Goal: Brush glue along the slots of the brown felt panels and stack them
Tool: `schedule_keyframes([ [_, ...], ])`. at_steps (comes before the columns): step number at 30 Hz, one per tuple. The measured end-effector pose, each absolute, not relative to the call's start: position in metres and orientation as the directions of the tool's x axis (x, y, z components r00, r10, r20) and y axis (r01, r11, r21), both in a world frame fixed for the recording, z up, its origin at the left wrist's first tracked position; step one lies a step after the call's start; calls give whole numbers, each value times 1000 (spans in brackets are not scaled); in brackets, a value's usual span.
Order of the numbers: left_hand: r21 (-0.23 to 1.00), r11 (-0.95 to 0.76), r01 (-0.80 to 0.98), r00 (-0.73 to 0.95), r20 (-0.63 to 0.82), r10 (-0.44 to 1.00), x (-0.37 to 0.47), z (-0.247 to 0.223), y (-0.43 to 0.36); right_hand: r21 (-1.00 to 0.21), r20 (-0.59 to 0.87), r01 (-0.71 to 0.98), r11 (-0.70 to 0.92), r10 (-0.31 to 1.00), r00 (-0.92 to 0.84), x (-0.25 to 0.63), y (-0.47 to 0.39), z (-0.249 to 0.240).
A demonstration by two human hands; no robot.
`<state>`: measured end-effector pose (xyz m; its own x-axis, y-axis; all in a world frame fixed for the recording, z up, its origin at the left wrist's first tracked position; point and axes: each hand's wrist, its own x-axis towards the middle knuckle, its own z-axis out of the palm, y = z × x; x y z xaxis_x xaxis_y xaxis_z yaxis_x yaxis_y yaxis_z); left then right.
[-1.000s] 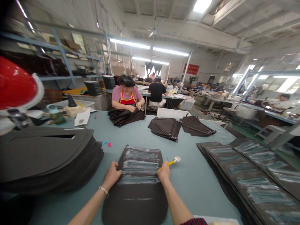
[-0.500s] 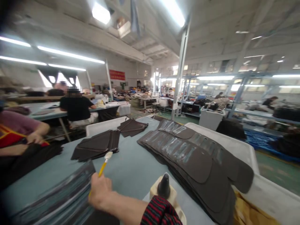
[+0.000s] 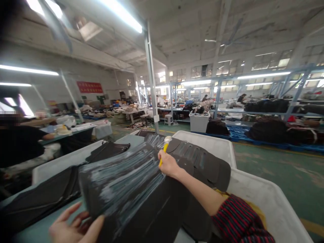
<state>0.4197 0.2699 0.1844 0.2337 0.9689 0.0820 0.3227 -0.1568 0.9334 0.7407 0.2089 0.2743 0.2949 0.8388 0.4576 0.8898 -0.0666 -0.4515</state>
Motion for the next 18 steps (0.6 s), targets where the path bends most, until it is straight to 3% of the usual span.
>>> schedule_keyframes([
  [2,994,-112,14,174,108,979,500,184,234,-461,401,870,-174,834,379,806,180,246],
  [5,999,2,-49,207,8,978,604,167,186,-461,341,833,-306,806,484,890,142,201],
  [10,994,112,9,279,-110,954,692,114,169,-505,333,774,-381,742,582,979,115,130],
  [18,948,193,255,161,-239,958,714,39,175,-598,295,718,-357,734,611,1014,137,28],
])
